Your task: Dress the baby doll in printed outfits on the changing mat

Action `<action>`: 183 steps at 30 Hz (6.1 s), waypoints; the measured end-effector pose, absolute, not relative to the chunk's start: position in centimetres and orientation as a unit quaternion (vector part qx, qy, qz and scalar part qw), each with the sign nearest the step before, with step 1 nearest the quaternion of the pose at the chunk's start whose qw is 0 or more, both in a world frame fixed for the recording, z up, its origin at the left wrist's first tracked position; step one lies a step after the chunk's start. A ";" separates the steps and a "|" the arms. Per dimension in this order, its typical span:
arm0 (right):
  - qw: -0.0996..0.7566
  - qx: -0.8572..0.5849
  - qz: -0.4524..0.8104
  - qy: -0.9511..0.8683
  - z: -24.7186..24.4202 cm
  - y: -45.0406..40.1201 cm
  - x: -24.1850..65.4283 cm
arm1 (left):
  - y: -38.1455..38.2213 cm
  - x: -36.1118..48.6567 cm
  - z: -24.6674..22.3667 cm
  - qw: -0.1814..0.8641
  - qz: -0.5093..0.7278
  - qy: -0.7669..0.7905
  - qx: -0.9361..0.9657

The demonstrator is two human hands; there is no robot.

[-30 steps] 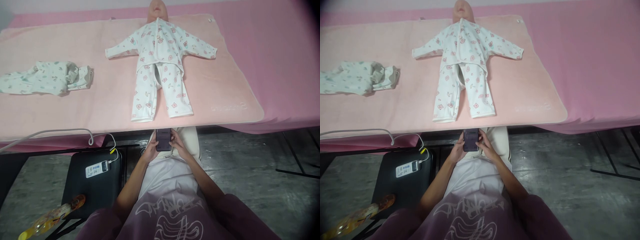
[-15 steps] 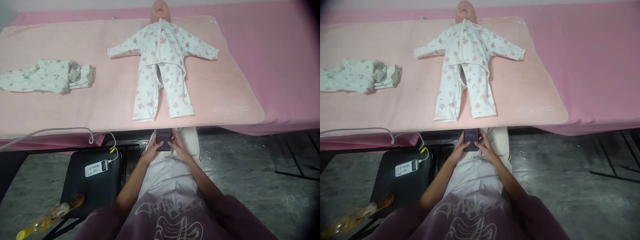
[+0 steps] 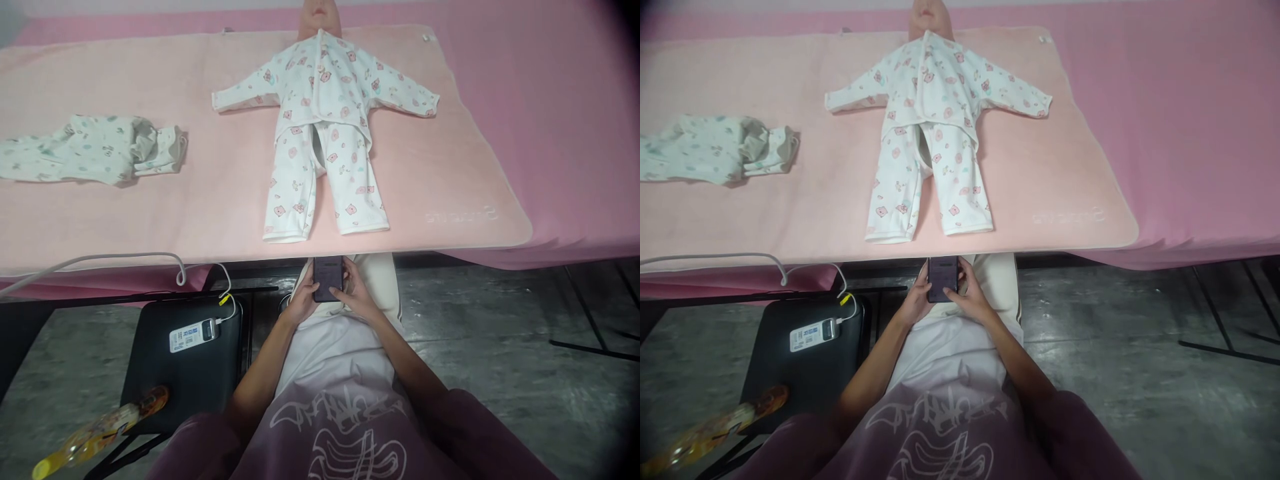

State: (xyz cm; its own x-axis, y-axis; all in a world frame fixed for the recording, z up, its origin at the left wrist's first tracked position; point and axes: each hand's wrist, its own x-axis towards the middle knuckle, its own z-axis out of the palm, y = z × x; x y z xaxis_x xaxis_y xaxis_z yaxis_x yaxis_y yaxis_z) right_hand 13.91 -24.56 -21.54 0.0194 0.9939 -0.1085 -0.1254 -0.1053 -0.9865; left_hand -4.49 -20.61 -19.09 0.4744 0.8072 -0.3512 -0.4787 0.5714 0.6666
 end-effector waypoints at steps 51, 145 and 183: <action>0.514 -0.521 0.528 -0.431 -20.9 -24.5 13.8 | -20.8 -4.2 -20.0 0.789 0.398 0.373 0.281; 0.520 -0.642 0.414 -0.382 -21.6 -21.3 13.5 | -16.8 -4.0 -21.1 0.699 0.466 0.460 0.288; 0.515 -0.621 0.407 -0.427 -21.9 -21.8 13.9 | -17.2 -4.2 -20.9 0.668 0.437 0.409 0.443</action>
State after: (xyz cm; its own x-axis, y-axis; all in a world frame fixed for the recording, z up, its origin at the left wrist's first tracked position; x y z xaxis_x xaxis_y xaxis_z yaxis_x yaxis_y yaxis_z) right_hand 13.94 -21.76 -21.90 0.3024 0.9509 -0.0653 0.1108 -0.1031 -0.9885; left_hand -4.16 -17.17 -20.86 0.2837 0.9455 -0.1595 -0.2207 0.2263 0.9487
